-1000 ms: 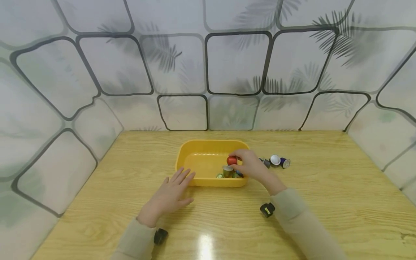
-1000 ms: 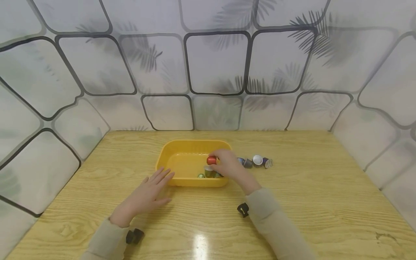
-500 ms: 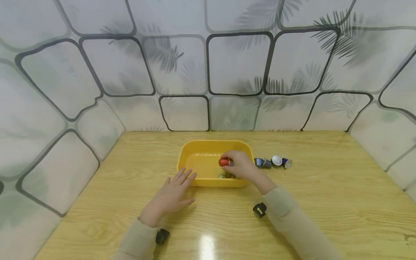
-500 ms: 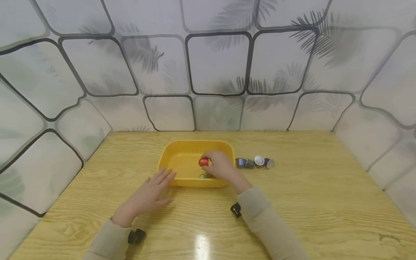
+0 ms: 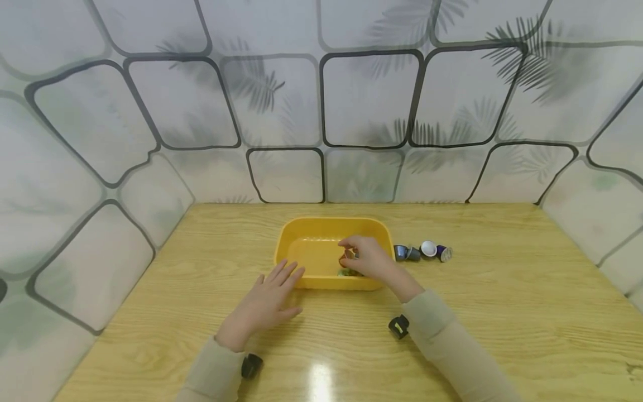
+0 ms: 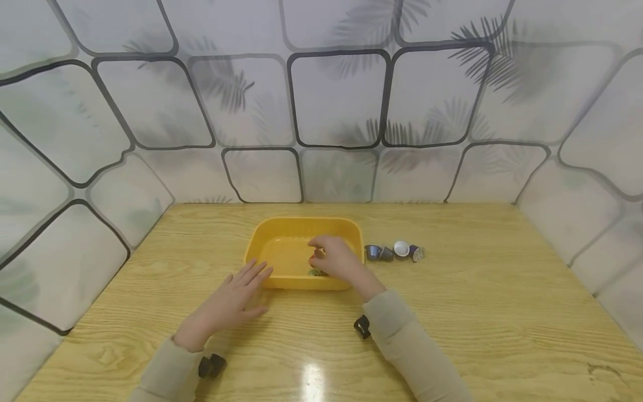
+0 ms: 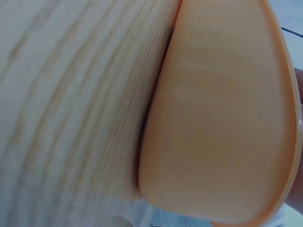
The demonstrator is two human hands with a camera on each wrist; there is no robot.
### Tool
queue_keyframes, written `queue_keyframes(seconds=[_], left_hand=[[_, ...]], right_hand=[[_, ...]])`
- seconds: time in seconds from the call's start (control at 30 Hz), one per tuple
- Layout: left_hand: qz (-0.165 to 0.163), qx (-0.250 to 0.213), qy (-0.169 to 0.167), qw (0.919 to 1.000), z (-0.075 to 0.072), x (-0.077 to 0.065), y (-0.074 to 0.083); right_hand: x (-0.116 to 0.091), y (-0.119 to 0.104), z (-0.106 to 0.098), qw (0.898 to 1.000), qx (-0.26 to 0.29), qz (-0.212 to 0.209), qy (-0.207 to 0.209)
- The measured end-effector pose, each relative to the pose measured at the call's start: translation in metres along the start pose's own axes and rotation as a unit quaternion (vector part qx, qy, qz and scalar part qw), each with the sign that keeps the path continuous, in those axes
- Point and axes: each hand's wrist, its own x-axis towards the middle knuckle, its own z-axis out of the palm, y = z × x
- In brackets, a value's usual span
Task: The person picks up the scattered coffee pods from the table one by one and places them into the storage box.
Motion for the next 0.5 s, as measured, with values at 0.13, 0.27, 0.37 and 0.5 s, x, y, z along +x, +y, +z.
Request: queue_keyframes(seconds=[0.13, 0.27, 0.37, 0.5], left_hand=[[-0.001, 0.001, -0.002, 1.0000, 0.0005, 0.0002, 0.0004], [-0.003, 0.004, -0.004, 1.0000, 0.0010, 0.0001, 0.0004], [-0.001, 0.007, -0.003, 1.0000, 0.0016, 0.0003, 0.0000], [0.000, 0.005, -0.002, 1.0000, 0.0014, -0.0001, 0.0002]], right_hand=[[-0.0025, 0.0009, -0.0014, 1.000, 0.012, 0.004, 0.005], [-0.0043, 0.0007, -0.0035, 1.000, 0.005, 0.007, 0.000], [-0.0062, 0.0011, -0.0053, 1.000, 0.000, 0.012, -0.002], [-0.0107, 0.0023, -0.0084, 1.000, 0.003, 0.011, -0.003]])
